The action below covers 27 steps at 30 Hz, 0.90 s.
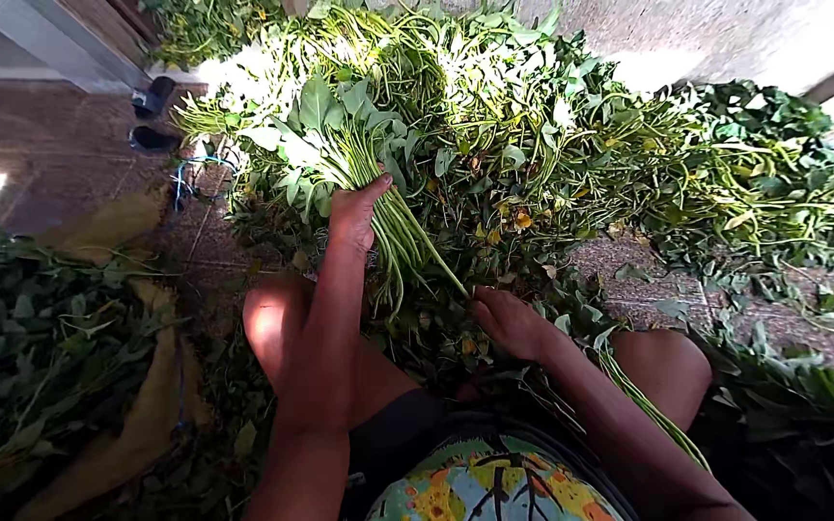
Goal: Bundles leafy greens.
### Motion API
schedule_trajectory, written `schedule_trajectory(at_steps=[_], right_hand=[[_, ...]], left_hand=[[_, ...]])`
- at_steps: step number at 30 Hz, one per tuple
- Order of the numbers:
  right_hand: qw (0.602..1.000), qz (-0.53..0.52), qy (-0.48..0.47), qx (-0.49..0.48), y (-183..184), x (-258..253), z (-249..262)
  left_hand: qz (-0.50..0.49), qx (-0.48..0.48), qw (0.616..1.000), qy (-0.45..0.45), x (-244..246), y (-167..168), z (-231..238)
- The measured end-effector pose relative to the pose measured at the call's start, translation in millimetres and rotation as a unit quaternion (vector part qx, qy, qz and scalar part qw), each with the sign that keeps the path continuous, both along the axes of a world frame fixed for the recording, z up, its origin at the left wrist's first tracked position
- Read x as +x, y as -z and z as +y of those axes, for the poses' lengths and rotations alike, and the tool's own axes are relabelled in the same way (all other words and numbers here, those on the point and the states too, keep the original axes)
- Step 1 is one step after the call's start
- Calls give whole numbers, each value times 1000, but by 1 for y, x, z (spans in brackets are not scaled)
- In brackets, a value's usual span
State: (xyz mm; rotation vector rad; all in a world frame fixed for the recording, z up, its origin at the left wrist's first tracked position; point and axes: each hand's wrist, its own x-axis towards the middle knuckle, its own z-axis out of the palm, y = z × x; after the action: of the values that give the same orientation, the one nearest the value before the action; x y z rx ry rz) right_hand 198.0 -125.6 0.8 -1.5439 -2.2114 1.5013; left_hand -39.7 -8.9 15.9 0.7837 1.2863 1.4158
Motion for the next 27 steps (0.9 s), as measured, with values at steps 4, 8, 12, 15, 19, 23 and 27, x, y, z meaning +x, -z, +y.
schedule_trajectory(at_steps=[4, 8, 12, 15, 19, 23, 27], right_hand=[[982, -46, 175, -60, 33, -3, 38], [648, 393, 643, -110, 83, 34, 68], [861, 301, 399, -94, 63, 7, 41], [986, 69, 147, 35, 2, -24, 20], [886, 79, 231, 395, -39, -32, 39], [848, 60, 240, 468, -58, -1, 69], [911, -69, 180, 365, -92, 39, 45]], left_hand=[[-9, 34, 999, -23, 16, -24, -17], [-53, 70, 981, -174, -2, -37, -8], [71, 135, 970, -190, -2, -50, 7], [157, 173, 957, -172, 36, -68, 6], [116, 168, 972, -120, 102, -93, -14], [-116, 98, 987, -62, 149, -121, -40], [-231, 61, 970, -51, 166, -115, -57]])
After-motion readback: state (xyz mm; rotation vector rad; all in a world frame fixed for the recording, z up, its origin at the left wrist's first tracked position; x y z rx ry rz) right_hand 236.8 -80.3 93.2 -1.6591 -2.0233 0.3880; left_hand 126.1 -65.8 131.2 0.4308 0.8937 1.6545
